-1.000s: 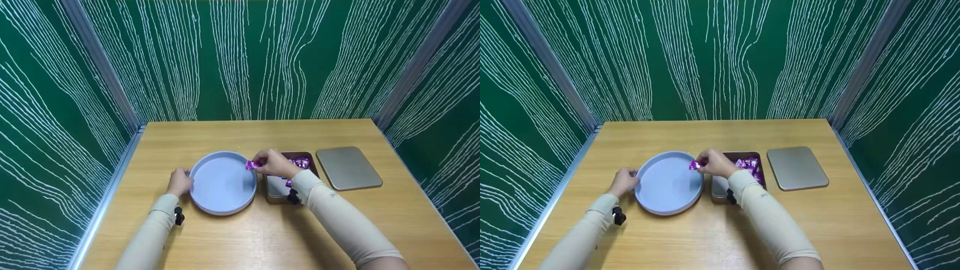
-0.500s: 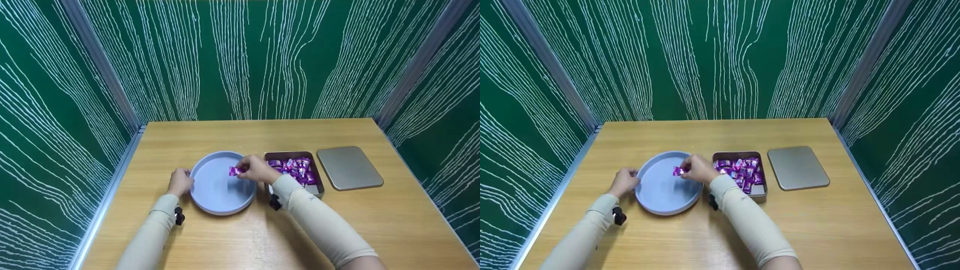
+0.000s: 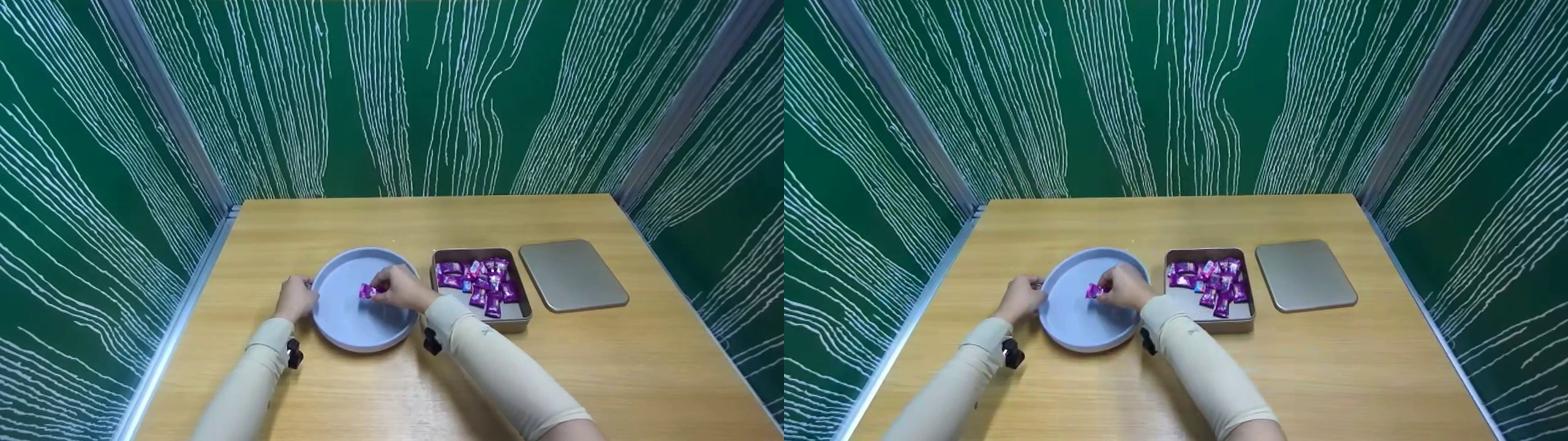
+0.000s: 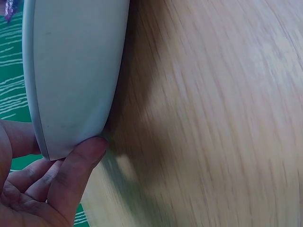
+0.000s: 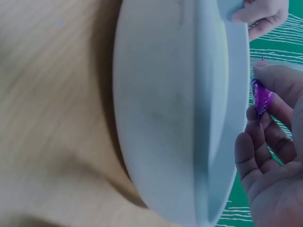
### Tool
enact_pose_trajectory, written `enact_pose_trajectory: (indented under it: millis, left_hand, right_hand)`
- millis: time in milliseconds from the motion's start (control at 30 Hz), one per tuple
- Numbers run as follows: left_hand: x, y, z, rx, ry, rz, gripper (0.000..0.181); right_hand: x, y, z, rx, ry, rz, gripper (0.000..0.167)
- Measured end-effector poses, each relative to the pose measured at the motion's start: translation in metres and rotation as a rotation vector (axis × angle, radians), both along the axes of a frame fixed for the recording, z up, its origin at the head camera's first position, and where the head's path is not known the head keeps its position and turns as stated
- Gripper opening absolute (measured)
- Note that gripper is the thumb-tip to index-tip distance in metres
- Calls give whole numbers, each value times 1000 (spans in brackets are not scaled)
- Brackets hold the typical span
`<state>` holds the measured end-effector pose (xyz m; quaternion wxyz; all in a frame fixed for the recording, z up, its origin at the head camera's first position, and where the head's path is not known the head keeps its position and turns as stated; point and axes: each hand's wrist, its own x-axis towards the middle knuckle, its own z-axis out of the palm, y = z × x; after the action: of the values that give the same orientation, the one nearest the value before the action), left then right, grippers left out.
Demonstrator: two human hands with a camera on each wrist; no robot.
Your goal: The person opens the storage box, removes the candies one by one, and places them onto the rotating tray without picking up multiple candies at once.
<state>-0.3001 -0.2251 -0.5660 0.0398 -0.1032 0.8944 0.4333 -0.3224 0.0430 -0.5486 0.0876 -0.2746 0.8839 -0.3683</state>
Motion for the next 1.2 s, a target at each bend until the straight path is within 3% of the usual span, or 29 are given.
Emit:
enact_pose_trajectory:
  millis: [167, 433, 700, 1200]
  left_hand:
    - [1, 1, 1, 6, 3, 6, 37]
    - [3, 0, 1, -79, 59, -5, 34]
    - [2, 1, -1, -79, 61, 6, 34]
    - [-2, -2, -2, -34, 29, 2, 37]
  right_hand:
    - [3, -3, -8, 14, 25, 19, 20]
    - [6, -6, -17, 69, 66, 15, 21]
    - [9, -9, -24, 85, 3, -13, 21]
    - [7, -9, -26, 105, 34, 11, 23]
